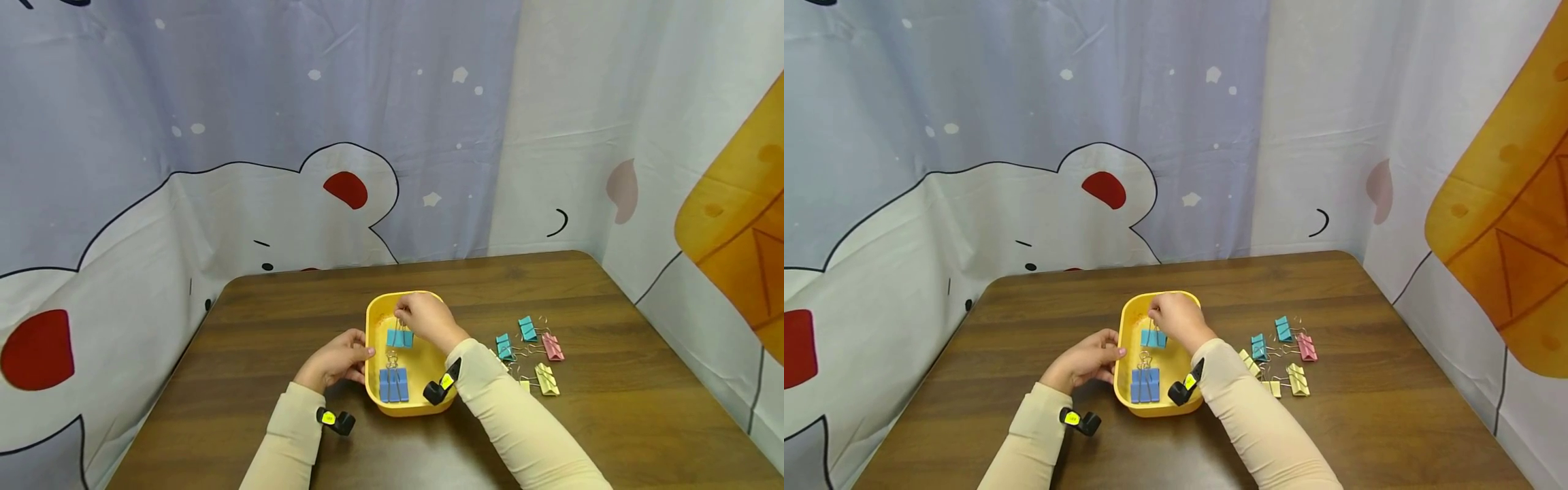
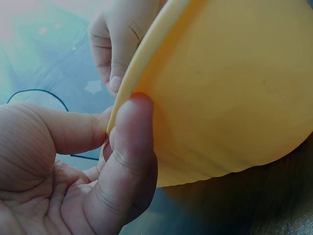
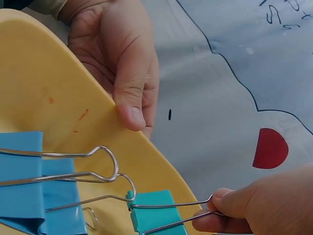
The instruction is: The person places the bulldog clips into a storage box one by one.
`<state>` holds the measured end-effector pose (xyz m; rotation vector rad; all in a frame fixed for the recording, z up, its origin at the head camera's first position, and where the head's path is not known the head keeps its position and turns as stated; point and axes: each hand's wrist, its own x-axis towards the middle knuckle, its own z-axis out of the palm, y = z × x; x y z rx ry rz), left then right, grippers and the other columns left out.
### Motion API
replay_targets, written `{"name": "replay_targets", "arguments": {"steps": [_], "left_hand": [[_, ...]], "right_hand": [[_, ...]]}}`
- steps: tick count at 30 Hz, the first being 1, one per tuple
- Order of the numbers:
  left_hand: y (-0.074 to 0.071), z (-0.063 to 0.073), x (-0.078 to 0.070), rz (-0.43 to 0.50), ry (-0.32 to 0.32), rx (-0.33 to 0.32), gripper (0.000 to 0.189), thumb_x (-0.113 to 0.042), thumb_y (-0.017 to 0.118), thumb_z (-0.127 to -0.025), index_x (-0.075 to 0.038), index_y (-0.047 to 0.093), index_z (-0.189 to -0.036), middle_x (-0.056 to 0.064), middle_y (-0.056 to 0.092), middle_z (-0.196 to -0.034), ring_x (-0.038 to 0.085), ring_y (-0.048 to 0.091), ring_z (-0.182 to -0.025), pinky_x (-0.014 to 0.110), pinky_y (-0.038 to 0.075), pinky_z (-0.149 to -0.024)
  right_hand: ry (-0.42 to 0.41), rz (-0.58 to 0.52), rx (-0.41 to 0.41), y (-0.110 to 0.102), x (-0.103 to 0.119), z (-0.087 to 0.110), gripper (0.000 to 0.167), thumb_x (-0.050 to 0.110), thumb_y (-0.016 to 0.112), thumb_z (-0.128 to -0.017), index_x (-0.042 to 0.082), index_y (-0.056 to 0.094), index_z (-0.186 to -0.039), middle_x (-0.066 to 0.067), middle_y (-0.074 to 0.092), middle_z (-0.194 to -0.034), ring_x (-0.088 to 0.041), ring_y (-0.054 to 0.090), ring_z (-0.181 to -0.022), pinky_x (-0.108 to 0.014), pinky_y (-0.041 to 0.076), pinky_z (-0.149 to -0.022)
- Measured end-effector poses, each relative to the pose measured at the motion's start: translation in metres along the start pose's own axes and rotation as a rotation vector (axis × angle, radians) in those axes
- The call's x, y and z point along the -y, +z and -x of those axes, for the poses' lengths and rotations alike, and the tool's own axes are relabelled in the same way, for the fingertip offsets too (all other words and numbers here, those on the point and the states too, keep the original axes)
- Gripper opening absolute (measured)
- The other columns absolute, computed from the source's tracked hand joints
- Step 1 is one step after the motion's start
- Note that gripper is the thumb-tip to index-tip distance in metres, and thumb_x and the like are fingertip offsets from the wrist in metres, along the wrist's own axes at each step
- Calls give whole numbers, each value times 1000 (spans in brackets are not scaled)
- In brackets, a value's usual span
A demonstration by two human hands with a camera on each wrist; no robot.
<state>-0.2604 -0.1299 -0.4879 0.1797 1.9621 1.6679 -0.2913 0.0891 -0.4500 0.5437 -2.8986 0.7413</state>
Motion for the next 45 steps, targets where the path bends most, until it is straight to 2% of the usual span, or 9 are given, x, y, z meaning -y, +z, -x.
{"name": "replay_targets", "arguments": {"steps": [6,14,27,45], "left_hand": [[0,0,-1,1,3,0,36,-8,53,-104,7,34,-130,17,63,-90,17,62,-64,30,61,-57],[0,-1,-1,0,1,-11,35,-8,56,-103,6,36,-127,16,61,-88,17,60,-64,29,60,-56],[-2,-2,2,-6,-5,-2,37,-9,55,-104,6,35,-131,16,64,-91,17,62,-65,30,61,-57],[-2,-2,2,-8,-3,-2,37,-9,55,-103,7,35,-131,18,65,-93,17,63,-65,31,62,-59]], "right_hand": [[-60,-37,47,4,3,1,14,19,66,-99,13,75,-90,7,67,-73,-6,58,-66,-29,52,-68],[-67,-67,120,6,7,4,15,19,66,-99,12,74,-89,3,69,-74,-9,56,-66,-29,50,-66],[-137,-83,204,14,4,4,13,16,67,-98,12,74,-88,6,66,-73,-9,57,-68,-28,51,-67],[-93,-75,228,15,5,6,14,19,66,-99,12,75,-92,8,63,-72,-10,57,-68,-27,51,-65]]}}
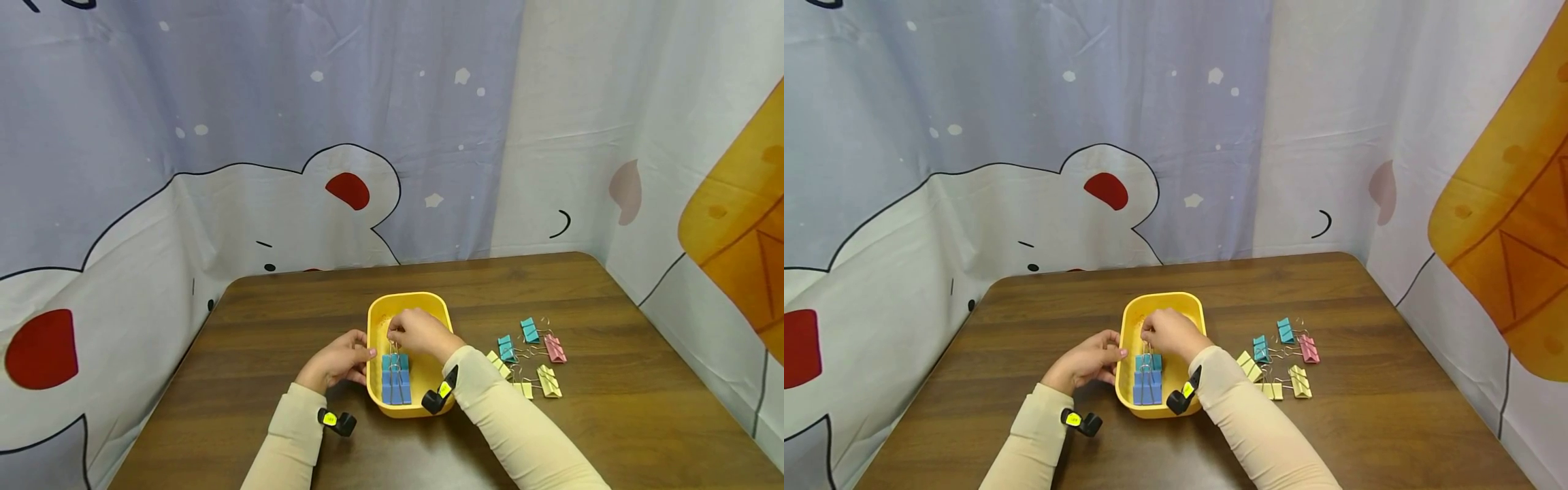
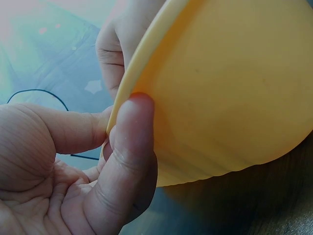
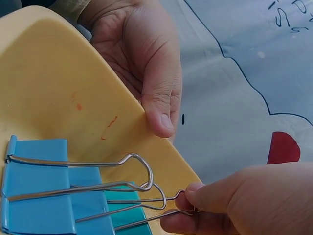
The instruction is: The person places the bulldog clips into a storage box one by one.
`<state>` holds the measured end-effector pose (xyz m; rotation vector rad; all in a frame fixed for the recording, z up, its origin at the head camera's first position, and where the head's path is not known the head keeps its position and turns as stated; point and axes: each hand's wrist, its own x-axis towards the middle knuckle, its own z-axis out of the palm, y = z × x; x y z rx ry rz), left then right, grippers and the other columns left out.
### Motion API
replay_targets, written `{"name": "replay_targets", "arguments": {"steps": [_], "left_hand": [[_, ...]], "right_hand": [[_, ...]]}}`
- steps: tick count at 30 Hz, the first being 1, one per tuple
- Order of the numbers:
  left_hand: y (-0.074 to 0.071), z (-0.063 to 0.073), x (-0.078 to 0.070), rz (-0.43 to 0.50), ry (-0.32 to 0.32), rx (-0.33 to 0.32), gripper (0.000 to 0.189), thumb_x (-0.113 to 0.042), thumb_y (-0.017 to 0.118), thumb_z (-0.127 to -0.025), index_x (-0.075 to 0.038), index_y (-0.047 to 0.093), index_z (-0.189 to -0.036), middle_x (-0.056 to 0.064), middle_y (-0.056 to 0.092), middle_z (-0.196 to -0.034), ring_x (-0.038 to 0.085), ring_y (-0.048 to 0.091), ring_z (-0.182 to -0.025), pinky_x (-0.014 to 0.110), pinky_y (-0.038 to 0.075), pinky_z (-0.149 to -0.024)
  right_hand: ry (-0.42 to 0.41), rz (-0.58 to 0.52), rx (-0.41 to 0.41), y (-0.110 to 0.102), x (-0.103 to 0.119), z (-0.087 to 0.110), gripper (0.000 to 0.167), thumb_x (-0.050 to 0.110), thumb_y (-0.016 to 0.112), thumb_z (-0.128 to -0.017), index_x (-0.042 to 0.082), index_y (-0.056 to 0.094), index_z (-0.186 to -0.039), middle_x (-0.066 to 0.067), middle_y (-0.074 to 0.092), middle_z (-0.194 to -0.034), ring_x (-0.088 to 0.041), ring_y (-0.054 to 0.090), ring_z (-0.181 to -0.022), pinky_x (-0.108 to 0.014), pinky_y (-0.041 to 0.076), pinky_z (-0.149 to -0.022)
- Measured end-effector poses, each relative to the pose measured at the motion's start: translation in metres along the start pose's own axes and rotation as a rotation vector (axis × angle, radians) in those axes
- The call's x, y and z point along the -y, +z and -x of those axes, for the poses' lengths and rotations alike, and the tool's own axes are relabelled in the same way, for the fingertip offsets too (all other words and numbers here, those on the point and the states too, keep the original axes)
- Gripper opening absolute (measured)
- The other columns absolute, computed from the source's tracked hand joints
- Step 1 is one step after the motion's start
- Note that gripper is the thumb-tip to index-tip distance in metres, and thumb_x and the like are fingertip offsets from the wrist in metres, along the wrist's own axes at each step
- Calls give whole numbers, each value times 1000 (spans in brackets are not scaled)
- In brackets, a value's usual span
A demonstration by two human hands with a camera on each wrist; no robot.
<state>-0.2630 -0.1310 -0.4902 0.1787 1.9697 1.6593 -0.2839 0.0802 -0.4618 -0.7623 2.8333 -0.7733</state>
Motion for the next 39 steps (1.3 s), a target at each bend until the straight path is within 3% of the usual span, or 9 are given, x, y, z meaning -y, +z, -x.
{"name": "replay_targets", "arguments": {"steps": [15,23,30,39], "left_hand": [[0,-1,-1,-6,2,6,39,-10,57,-103,7,36,-131,16,65,-91,17,62,-64,31,62,-59],[1,-1,2,1,2,7,38,-9,57,-103,6,35,-130,15,64,-89,16,61,-63,30,61,-58],[1,0,0,4,7,-4,37,-8,56,-102,6,36,-129,15,62,-87,17,60,-64,30,61,-57],[1,2,0,-4,18,-11,37,-8,57,-102,7,36,-130,16,61,-88,17,59,-65,30,61,-58]], "right_hand": [[46,-24,11,1,-3,1,19,24,63,-100,12,75,-91,7,62,-66,-12,57,-64,-28,50,-64],[46,4,-51,-6,-6,4,20,27,63,-100,12,77,-102,5,70,-85,-11,59,-75,-30,53,-72],[41,-19,-262,-28,-16,18,20,26,64,-100,12,76,-107,2,72,-93,-12,62,-77,-33,56,-74],[94,-112,-556,-54,-53,45,21,24,61,-100,10,74,-108,-1,74,-92,-20,69,-83,-42,58,-76]]}}
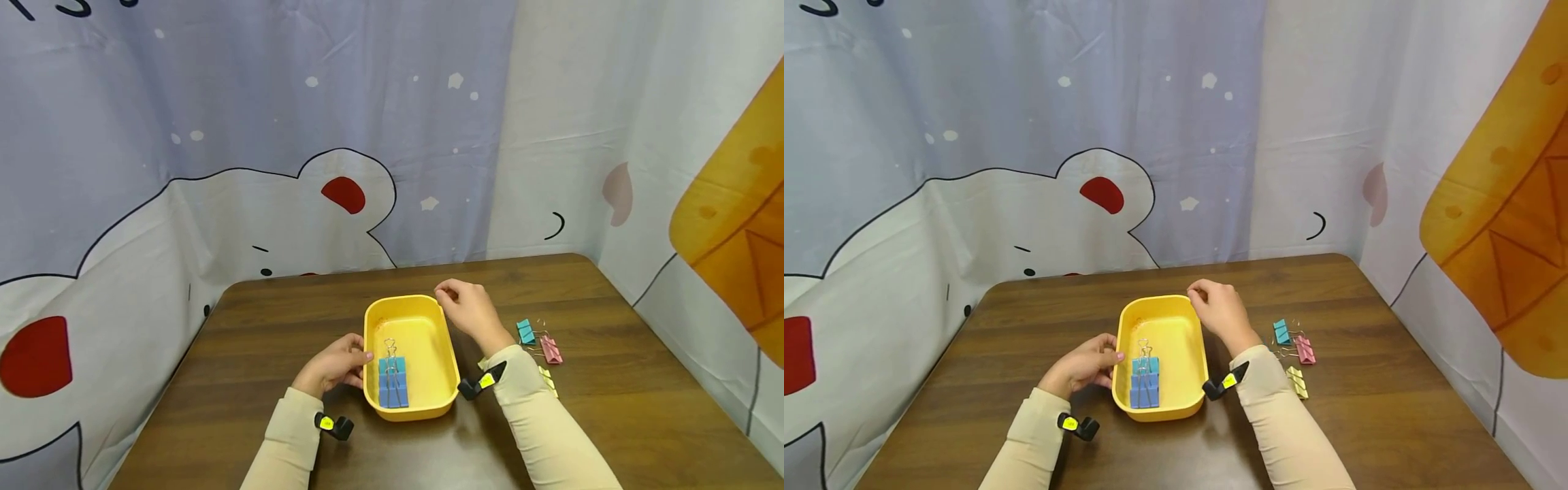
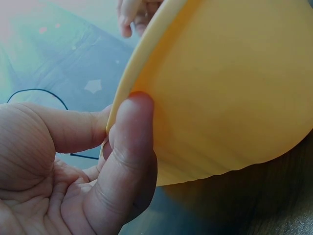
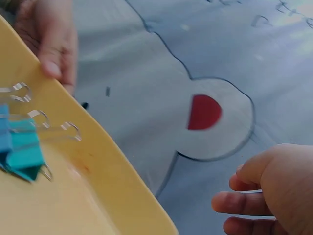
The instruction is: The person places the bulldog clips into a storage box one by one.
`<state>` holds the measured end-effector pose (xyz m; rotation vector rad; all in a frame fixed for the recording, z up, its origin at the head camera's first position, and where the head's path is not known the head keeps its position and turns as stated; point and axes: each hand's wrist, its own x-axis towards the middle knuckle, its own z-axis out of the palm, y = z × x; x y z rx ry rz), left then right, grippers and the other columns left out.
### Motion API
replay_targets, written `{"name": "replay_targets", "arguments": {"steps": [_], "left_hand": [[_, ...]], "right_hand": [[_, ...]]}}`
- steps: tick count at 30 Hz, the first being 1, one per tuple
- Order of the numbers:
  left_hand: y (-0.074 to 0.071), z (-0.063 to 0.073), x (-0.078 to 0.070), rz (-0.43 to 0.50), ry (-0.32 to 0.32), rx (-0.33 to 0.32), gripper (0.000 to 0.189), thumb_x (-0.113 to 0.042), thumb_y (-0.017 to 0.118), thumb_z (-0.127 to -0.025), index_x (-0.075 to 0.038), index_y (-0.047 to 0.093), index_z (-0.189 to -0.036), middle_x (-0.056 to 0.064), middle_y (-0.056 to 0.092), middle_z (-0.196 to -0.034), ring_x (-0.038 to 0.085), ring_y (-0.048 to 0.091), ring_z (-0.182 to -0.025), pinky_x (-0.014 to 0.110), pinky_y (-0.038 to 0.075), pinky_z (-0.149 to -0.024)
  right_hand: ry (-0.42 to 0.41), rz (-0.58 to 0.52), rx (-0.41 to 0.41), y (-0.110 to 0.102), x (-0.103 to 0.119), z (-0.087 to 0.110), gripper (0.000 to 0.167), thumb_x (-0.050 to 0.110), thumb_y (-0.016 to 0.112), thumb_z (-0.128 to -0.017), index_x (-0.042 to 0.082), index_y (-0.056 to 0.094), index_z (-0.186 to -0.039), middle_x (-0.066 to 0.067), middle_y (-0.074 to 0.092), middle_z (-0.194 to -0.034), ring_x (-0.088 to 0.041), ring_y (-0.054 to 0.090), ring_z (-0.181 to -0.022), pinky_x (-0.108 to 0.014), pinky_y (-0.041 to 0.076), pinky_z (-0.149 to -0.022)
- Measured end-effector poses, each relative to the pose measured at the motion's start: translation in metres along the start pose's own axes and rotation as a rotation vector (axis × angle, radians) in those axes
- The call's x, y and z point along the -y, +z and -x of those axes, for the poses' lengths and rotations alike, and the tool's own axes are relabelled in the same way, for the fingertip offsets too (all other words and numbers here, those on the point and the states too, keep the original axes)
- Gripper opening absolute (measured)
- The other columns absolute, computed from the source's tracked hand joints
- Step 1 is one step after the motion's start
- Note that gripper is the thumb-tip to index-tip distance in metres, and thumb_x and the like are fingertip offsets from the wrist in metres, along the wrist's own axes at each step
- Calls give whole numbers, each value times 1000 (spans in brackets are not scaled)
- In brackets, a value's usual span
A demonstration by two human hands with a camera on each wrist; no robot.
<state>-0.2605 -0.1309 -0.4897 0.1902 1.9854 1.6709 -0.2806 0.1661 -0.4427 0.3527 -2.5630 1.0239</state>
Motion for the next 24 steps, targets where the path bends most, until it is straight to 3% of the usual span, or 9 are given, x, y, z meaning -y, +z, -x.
{"name": "replay_targets", "arguments": {"steps": [7,24], "left_hand": [[-1,0,0,5,-4,0,39,-8,57,-102,7,36,-131,15,60,-88,17,59,-65,31,61,-58],[0,-1,1,6,-21,-5,38,-8,56,-102,7,36,-130,13,59,-86,17,58,-65,30,61,-58]], "right_hand": [[82,-25,-116,-24,-30,8,22,24,59,-102,8,73,-108,-1,75,-86,-21,69,-79,-37,55,-69],[268,39,-255,-61,-92,30,31,29,53,-105,6,73,-109,-11,75,-91,-30,67,-82,-39,50,-68]]}}
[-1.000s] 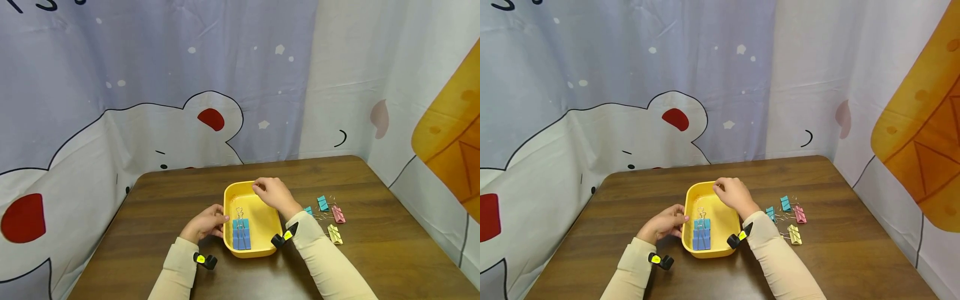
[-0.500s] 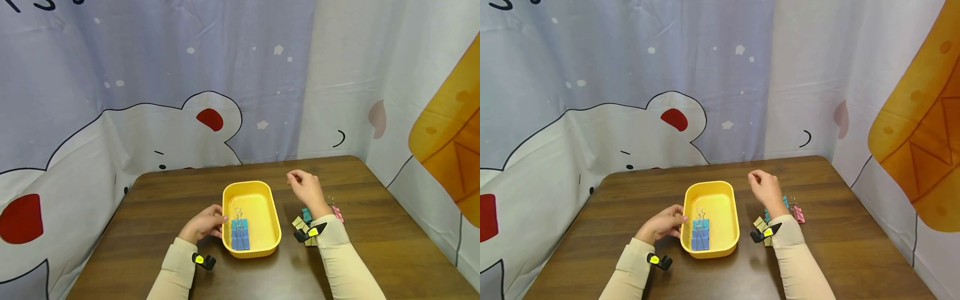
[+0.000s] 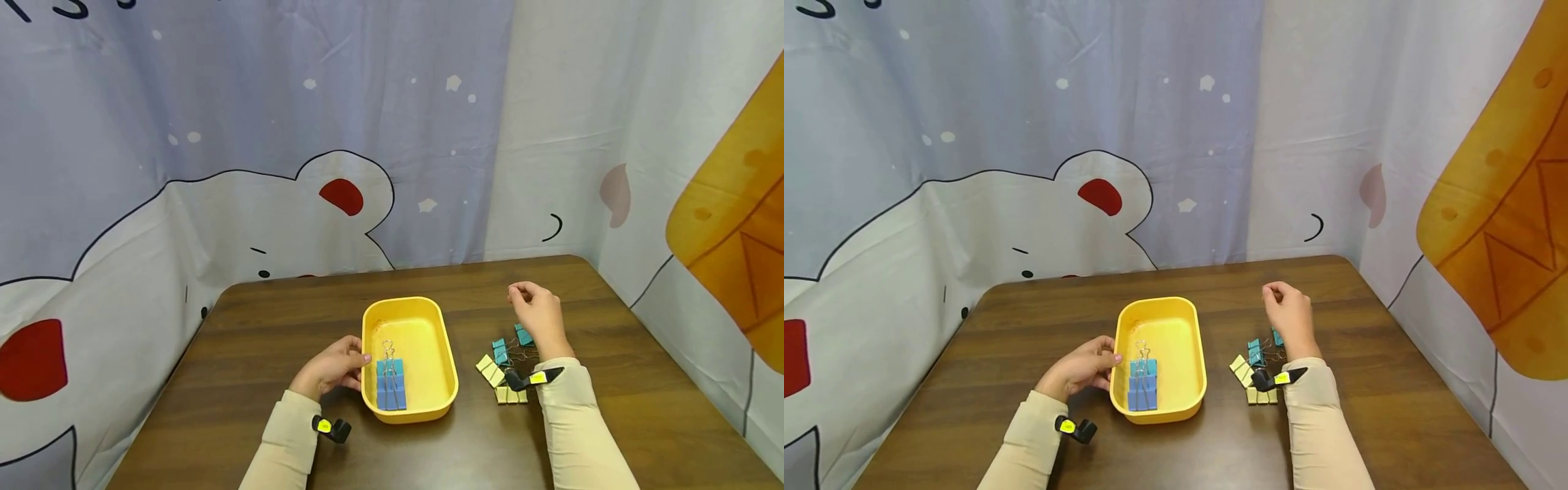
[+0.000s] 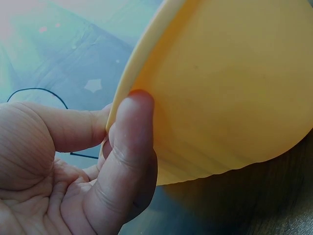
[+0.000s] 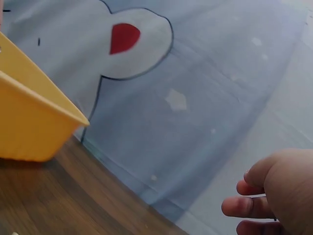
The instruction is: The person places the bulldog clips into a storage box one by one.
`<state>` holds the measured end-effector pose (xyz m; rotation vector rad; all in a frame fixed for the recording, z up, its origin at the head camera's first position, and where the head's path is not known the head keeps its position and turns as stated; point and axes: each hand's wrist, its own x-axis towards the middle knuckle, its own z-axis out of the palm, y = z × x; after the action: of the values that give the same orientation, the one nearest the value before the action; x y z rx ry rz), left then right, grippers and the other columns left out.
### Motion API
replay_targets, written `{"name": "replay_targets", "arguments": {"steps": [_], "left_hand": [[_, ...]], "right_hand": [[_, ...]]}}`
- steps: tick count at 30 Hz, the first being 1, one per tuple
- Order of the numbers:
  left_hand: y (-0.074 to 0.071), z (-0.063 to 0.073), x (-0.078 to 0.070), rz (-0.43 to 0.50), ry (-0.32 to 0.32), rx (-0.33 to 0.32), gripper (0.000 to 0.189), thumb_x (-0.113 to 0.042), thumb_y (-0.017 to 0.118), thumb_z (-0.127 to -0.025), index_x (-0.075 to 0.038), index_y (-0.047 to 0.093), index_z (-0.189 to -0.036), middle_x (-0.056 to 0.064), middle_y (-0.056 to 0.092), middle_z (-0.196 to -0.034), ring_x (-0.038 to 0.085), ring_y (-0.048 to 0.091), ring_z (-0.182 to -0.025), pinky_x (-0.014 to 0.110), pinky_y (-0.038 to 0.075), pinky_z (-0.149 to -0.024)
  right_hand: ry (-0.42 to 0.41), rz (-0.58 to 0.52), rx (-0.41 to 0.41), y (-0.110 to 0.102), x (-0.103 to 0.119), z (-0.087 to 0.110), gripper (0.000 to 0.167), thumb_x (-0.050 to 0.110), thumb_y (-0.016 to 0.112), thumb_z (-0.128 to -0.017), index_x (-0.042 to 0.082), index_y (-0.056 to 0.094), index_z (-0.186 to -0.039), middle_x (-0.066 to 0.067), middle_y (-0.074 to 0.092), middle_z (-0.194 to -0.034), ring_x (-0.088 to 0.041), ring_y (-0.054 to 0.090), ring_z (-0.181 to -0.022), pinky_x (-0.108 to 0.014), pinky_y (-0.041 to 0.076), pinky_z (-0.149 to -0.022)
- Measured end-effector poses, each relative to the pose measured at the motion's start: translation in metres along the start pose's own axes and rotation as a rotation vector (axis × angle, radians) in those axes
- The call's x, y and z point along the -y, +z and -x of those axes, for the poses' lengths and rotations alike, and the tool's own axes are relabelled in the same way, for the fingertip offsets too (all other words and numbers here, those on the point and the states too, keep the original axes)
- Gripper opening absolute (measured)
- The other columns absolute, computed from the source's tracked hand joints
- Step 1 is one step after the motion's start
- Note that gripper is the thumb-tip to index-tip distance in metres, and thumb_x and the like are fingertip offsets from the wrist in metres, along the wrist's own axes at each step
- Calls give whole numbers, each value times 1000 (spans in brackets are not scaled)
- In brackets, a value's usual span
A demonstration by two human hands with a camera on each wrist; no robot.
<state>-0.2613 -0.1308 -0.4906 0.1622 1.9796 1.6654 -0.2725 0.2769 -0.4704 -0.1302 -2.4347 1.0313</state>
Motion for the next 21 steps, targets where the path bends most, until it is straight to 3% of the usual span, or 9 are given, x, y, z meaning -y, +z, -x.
{"name": "replay_targets", "arguments": {"steps": [9,14,21], "left_hand": [[0,1,1,9,11,1,37,-7,57,-102,6,35,-129,13,58,-86,17,57,-65,29,61,-56],[1,0,0,10,15,4,37,-6,56,-102,7,34,-128,13,57,-86,16,56,-65,29,60,-56],[1,0,0,1,14,4,38,-8,56,-103,7,34,-129,14,60,-87,17,59,-65,31,61,-57]], "right_hand": [[121,47,-31,-11,-25,1,36,31,52,-104,3,71,-116,-17,72,-101,-36,65,-92,-50,51,-80],[201,97,-3,-16,-34,3,38,30,50,-104,2,68,-120,-21,70,-111,-42,63,-103,-56,49,-85],[318,222,147,-23,-40,5,43,34,47,-103,0,65,-121,-28,64,-123,-51,59,-109,-60,49,-82]]}}
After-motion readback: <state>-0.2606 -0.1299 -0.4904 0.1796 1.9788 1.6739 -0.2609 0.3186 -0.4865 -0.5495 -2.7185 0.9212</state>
